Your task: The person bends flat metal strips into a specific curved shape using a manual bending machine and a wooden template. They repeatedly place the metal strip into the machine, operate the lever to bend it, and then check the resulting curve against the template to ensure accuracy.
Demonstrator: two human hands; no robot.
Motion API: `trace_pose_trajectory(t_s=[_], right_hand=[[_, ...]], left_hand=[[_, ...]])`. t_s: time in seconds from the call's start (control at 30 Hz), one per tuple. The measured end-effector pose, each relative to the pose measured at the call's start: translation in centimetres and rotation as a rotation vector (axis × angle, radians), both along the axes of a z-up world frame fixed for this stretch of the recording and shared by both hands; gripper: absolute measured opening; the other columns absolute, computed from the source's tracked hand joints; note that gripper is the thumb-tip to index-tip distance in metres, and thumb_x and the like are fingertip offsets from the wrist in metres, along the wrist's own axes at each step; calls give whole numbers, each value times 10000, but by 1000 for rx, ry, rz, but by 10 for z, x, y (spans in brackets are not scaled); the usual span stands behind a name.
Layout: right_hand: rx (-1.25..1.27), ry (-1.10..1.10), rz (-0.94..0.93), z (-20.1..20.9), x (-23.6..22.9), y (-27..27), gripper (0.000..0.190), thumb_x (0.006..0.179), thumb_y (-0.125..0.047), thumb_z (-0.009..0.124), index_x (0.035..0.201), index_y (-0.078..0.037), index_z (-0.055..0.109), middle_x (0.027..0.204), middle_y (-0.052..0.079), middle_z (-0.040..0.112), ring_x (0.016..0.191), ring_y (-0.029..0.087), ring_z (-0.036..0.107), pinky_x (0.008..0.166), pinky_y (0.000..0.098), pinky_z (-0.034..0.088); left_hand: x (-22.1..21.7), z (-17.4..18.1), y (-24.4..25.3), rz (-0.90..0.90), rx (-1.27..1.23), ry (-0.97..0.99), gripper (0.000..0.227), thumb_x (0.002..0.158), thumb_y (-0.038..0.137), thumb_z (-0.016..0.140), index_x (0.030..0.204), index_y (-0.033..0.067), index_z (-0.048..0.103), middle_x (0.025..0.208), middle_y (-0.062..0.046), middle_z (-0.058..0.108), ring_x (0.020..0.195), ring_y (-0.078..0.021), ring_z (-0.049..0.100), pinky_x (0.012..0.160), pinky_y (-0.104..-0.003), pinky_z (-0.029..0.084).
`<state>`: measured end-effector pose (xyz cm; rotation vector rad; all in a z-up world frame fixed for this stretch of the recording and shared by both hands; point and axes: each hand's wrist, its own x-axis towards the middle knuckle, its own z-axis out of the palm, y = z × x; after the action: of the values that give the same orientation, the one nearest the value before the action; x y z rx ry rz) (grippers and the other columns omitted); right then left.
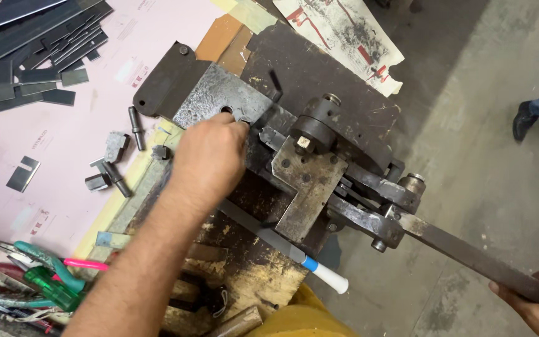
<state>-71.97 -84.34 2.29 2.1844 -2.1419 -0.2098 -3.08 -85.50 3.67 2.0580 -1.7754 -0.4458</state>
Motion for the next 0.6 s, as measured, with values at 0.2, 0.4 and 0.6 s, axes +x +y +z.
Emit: trace_pose_trajectory(t_s=[0.2, 0.4, 0.6], right_hand=[[182, 165, -133, 22, 74, -8, 411, 731, -435, 926, 839, -68, 776, 560, 100, 639, 515, 226, 647, 548, 361, 523], [444, 303, -273, 40, 145, -15, 526, 754, -679, 742, 1038, -246, 841, 823, 80, 793, 889, 320, 783, 805, 409, 615], [515, 359, -320, 41, 138, -21, 496, 785, -672, 734, 1060, -275, 848, 919, 63, 803, 958, 313, 797, 872, 416, 625]], left_hand=[[-10, -5, 11, 128, -285, 164, 116, 788, 67, 706, 889, 31, 751, 838, -156, 700, 781, -381, 681, 714, -502, 551], [-6, -4, 8, 137, -112, 160, 109, 852, 23, 652, 884, 50, 753, 879, -146, 710, 838, -357, 702, 782, -479, 558], [-5, -7, 13, 101, -209, 174, 218, 781, 21, 676, 978, 49, 766, 919, -162, 716, 890, -396, 684, 797, -497, 545]])
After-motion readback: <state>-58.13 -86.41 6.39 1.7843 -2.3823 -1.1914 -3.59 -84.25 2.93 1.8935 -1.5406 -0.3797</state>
